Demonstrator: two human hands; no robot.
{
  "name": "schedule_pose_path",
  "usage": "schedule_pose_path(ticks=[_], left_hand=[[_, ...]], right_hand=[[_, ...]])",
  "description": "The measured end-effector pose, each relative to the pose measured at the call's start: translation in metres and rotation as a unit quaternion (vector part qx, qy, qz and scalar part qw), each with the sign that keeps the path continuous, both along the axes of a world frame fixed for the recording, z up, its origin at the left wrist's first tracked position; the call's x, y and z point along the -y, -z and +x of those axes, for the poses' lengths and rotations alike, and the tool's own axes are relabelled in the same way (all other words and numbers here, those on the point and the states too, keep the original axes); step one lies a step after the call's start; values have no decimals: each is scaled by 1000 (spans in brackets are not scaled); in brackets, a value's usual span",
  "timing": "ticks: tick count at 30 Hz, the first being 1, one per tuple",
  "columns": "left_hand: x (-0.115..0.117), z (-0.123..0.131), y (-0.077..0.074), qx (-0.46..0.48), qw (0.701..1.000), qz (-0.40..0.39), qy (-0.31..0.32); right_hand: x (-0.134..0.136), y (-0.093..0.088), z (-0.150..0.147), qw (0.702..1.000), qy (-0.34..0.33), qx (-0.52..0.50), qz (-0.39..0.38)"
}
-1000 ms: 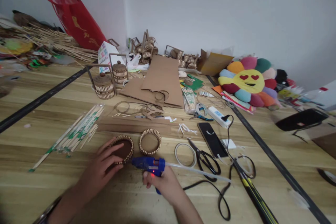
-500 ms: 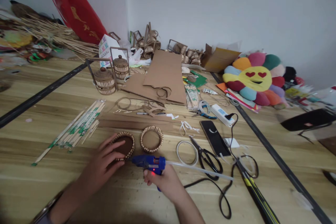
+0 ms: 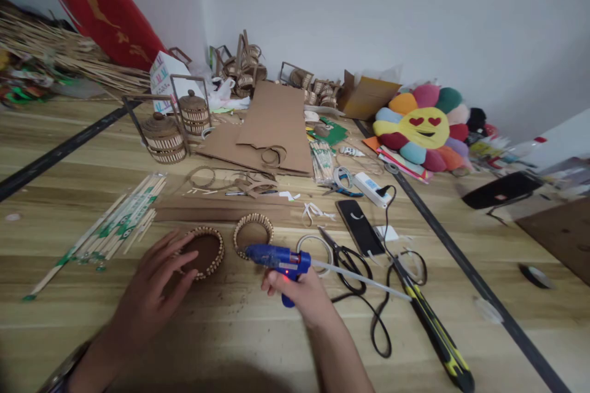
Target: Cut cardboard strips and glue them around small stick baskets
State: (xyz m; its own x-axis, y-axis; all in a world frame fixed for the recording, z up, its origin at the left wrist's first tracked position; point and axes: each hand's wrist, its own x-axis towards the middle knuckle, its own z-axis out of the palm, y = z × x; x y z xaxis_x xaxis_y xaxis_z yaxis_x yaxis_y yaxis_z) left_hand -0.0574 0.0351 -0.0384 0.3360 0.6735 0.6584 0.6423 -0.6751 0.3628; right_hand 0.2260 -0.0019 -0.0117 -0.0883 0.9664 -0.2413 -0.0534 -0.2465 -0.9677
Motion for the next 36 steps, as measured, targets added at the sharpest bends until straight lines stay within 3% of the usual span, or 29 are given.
schedule_pose_path(ticks=[6, 15, 24, 36], left_hand=[[2, 2, -3, -27, 999, 27, 14], [1, 3, 0, -28, 999, 35, 20], [-1, 3, 4, -27, 998, 34, 43], [-4, 0, 13, -42, 998, 6, 39]], right_hand=[[-8, -4, 4, 998, 55, -11, 34], [-18, -42, 14, 993, 65, 35, 94], [-32, -64, 10, 990, 79, 23, 117], [-40, -56, -4, 980, 72, 128, 133]])
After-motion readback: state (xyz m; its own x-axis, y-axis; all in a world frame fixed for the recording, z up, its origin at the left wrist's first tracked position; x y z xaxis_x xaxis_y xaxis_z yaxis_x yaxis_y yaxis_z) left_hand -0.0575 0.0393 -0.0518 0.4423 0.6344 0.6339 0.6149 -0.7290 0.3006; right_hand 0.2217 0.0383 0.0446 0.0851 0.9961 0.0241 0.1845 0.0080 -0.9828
